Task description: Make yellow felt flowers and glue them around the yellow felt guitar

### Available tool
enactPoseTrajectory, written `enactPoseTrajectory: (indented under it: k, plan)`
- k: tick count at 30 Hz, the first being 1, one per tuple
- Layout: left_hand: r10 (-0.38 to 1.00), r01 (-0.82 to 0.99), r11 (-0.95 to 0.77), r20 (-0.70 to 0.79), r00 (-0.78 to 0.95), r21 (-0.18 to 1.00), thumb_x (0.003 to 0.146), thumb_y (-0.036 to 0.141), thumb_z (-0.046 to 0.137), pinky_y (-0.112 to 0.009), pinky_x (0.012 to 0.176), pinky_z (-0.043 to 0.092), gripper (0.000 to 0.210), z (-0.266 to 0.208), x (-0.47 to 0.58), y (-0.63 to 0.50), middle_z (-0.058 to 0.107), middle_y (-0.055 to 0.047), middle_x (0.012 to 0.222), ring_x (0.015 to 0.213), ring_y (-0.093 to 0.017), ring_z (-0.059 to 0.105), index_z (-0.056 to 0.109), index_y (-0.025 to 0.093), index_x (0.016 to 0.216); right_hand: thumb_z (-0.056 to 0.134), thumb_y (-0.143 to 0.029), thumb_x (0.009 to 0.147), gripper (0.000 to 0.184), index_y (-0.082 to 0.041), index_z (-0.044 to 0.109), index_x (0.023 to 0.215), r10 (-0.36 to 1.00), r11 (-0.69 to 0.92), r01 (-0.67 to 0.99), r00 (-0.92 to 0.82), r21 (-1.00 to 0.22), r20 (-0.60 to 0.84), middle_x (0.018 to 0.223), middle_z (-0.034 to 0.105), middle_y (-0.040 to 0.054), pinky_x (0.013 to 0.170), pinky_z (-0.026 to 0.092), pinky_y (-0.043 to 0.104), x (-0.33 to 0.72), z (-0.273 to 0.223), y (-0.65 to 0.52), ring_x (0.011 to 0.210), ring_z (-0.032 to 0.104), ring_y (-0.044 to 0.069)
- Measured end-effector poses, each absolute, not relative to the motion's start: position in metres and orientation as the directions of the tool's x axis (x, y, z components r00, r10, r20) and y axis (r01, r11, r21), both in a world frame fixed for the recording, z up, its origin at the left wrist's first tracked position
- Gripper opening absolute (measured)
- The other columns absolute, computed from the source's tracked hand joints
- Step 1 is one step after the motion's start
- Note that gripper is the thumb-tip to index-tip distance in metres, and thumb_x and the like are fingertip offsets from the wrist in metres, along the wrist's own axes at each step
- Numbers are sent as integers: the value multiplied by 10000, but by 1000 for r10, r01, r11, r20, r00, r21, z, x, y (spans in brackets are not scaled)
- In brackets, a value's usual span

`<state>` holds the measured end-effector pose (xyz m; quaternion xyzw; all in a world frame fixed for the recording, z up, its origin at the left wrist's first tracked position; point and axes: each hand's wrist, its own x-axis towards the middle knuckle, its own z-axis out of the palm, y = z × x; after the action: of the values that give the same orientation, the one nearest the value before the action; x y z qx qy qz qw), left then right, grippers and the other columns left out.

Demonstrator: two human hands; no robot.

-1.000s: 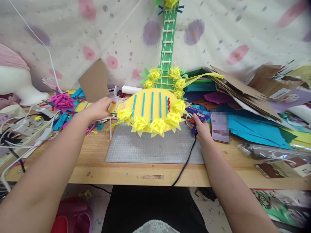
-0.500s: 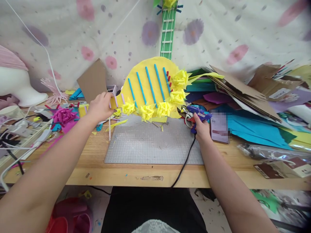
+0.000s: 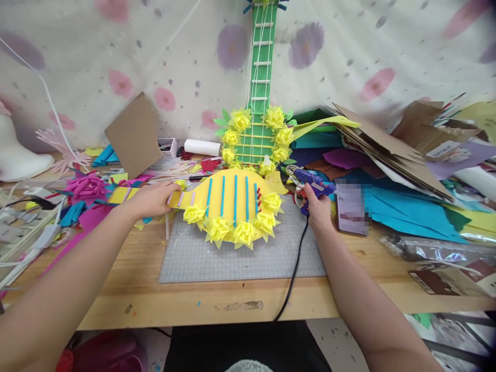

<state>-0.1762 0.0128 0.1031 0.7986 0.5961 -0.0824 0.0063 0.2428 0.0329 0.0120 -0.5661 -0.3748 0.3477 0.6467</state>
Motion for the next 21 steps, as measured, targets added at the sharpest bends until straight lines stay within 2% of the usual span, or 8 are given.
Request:
enactPoseTrajectory:
  k: [5, 11, 15, 21]
  plan:
    - [915, 930, -368, -187, 358, -21, 620, 295, 532, -335, 869, 417, 497, 92, -182, 23, 551, -59, 1156, 1087, -257, 513, 491, 227, 1110, 642, -510, 651, 333, -183, 591, 685, 891, 100, 122, 430, -987, 144, 623, 607, 16, 403, 343, 252, 241, 5, 34, 412, 396, 74]
    - [891, 922, -379, -240, 385, 73, 583, 255, 510, -343, 889, 414, 509, 85, -194, 26, 537, -66, 1166, 1072, -251, 516, 492, 207, 1090, 639, -526, 648, 354, -181, 567, 608, 895, 52, 262, 415, -964, 161, 463, 464, -26, 409, 315, 259, 239, 0, 34, 407, 385, 88]
    - [895, 924, -359, -233, 381, 134, 565, 279, 529, -356, 911, 408, 501, 79, -200, 24, 553, -63, 1143, 1071, -258, 518, 513, 211, 1061, 631, -538, 648, 367, -183, 550, 600, 892, 48, 269, 423, -962, 163, 469, 459, -25, 414, 310, 266, 238, -2, 35, 411, 376, 89]
    - [942, 950, -283, -146, 302, 134, 560, 226, 530, -358, 952, 394, 599, 74, -204, 21, 523, -61, 1237, 1167, -261, 470, 494, 244, 1158, 605, -550, 670, 379, -172, 626, 686, 910, 60, 302, 376, -951, 177, 532, 505, -3, 469, 363, 281, 234, 2, 31, 457, 398, 102]
